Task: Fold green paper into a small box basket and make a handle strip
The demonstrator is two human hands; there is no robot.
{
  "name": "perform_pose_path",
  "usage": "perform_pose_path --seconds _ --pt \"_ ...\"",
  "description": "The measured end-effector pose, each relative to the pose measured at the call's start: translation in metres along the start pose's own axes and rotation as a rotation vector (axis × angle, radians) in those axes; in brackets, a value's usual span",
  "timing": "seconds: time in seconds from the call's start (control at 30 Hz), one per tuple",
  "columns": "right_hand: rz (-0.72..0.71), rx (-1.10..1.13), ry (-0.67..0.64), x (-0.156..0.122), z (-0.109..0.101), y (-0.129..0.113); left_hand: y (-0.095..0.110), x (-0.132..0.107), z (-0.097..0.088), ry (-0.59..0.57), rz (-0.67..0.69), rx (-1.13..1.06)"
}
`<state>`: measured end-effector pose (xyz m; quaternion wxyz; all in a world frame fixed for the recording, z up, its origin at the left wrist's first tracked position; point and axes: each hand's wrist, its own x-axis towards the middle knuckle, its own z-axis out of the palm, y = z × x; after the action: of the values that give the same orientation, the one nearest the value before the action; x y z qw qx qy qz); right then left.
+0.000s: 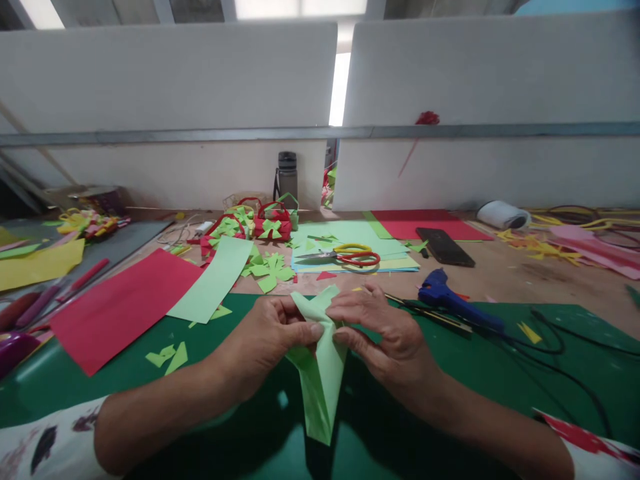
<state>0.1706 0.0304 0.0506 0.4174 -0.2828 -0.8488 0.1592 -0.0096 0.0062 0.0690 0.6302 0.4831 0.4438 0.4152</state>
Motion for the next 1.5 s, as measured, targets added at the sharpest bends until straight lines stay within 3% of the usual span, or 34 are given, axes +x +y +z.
perform_pose_path --seconds 0.1,0.43,0.6,0.77,1.1,1.33,1.5 --pt "-0.008 -0.025 -0.008 0.000 0.000 0.002 0.003 -0.003 0.002 0.029 -0.025 0.044" --pt "-0.044 -0.056 0.032 -0.006 0.007 0.003 0.003 -0.007 0.002 0.187 0.098 0.164" --pt "-0.018 -0.064 0.012 -0.005 0.006 0.003 0.001 -0.007 0.000 0.133 0.164 0.158" --pt "0.056 -0.060 -0.077 -0.003 0.005 0.001 -0.004 -0.004 -0.002 0.155 0.248 0.253" --pt "0.055 0.000 -0.102 -0.003 0.006 0.004 0.010 -0.013 0.000 0.115 0.262 0.228" --pt "0.013 0.009 -0.046 -0.002 0.007 0.001 0.011 -0.013 0.002 0.110 0.233 0.198" --pt "-0.040 -0.023 -0.041 -0.004 0.009 0.003 0.010 -0.013 -0.001 0.136 0.313 0.413"
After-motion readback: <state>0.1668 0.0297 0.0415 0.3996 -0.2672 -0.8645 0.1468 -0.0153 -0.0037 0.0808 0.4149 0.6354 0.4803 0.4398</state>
